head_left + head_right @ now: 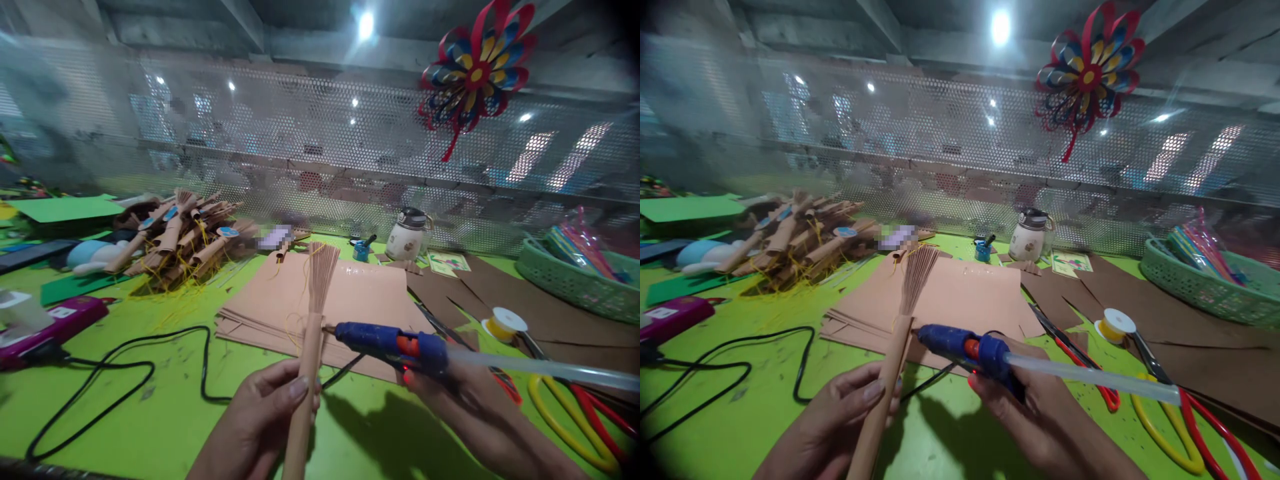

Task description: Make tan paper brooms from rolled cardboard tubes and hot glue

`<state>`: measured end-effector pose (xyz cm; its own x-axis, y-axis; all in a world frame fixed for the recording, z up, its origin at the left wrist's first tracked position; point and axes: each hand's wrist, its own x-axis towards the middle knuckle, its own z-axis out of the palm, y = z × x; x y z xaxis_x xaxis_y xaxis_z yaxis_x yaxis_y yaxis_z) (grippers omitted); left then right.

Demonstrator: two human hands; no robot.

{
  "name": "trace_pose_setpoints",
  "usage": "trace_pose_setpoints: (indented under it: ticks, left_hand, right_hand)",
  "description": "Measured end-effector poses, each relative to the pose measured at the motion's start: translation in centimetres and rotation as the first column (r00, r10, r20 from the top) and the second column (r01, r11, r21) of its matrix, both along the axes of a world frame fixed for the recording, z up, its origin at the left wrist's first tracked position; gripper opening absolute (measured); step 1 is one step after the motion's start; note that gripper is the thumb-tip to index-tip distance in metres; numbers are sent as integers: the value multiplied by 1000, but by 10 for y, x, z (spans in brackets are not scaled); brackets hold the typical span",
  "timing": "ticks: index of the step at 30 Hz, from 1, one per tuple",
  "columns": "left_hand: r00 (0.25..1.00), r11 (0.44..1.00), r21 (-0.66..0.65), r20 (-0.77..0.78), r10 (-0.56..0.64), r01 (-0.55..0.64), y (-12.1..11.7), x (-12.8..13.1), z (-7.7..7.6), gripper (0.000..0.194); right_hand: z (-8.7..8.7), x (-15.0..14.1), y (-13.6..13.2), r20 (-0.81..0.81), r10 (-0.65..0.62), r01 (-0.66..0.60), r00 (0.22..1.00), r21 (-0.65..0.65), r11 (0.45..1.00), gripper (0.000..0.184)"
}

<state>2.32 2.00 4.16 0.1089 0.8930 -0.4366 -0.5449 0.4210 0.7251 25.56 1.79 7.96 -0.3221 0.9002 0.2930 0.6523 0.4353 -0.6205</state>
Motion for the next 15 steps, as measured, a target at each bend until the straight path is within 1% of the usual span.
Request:
trace_pose_setpoints:
  ticks: [5, 9, 12, 15]
  left_hand:
    - [1000, 1000, -10, 4, -12, 12, 0, 0, 4, 31]
    - [1000, 1000, -4, -9, -25, 25, 0, 2, 5, 30]
    - [999, 999, 0, -11, -38, 38, 1, 1, 2, 29]
    - [999, 999, 24, 10, -47, 47, 3, -1, -4, 27]
  right_hand:
    - [1, 4, -1, -20, 42, -43, 999, -26, 999, 26]
    - [-4, 4, 3, -56, 3, -3, 998, -10, 1000, 29]
    - [-6, 4, 4, -60, -2, 0, 998, -40, 999, 29]
    - [-7, 6, 3, -55, 20, -24, 998, -78, 997, 26]
